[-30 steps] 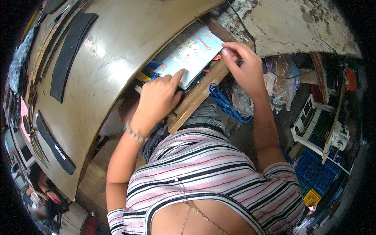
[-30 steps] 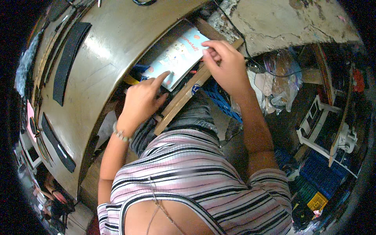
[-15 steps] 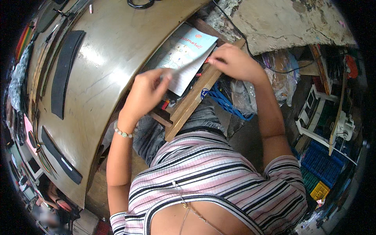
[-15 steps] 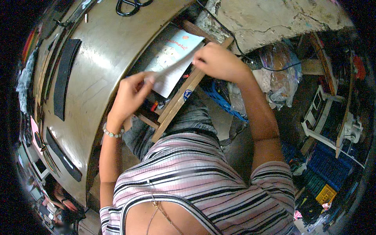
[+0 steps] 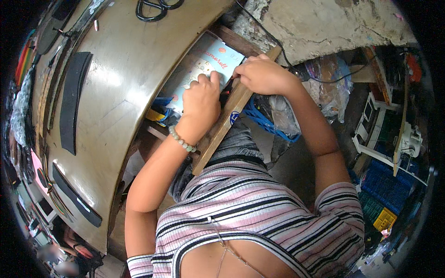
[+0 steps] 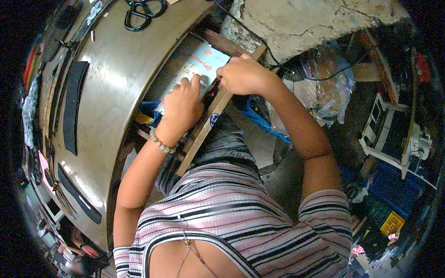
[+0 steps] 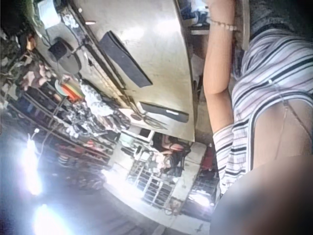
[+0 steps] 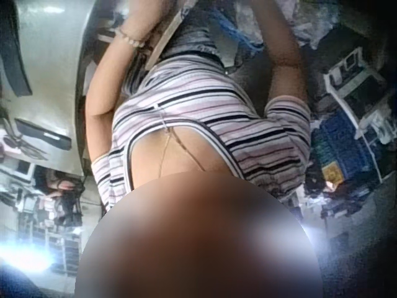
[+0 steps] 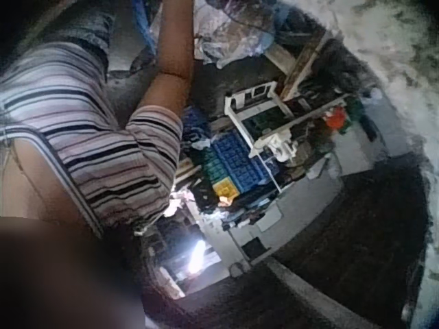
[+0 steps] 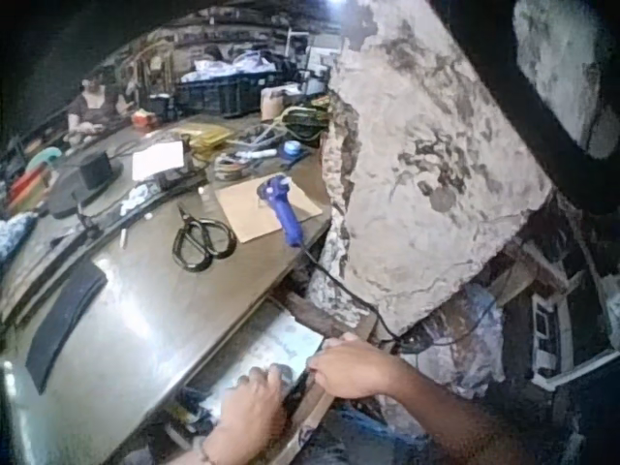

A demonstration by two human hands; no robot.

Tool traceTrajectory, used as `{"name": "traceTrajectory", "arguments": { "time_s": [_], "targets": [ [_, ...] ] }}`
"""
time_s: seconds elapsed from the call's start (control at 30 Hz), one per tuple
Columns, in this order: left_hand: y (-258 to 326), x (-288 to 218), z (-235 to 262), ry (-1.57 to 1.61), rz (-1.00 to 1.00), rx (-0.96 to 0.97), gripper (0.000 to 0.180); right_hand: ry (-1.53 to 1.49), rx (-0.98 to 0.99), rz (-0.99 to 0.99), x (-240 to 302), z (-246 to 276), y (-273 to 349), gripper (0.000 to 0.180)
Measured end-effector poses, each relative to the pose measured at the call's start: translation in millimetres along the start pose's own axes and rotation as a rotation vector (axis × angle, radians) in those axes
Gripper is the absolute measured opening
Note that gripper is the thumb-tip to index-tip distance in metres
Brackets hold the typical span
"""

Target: The person assembles small black fabric pouches by applying hot glue and attaching rectangular labels. They retrieve labels from a drawer, apply glue to the labels and fabric, and press them together to form finished pouches.

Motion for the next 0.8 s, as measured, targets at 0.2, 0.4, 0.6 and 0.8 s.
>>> {"name": "traceTrajectory", "arguments": {
  "time_s": [0.2,0.4,0.6,0.8],
  "targets": [
    [9,43,88,0.291,0.005,-0.221,0.012,-0.491,-0.653,0.105,-12,63,30,0.026],
    [6,95,132,0.420,-0.012,-0.384,0.022,-0.273,-0.376,0.223,0,37,-6,0.029],
    [19,88,128,0.507,-0.100,-0.499,0.019,-0.064,-0.224,-0.003,2,20,-43,0.048],
    [71,98,145,0.541,-0.017,-0.656,0.023,-0.031,-0.258,-0.140,50,1,-55,0.035]
  ]
}}
Point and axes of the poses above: each hand's wrist, its own y-axis away from the middle knuckle, its own z-axis out of the back of the hand, x = y × z, the point moved 10 cm from there along -y, towards the middle knuckle, and after that the axes turned 13 degrees about z, right-handed, at the moved point
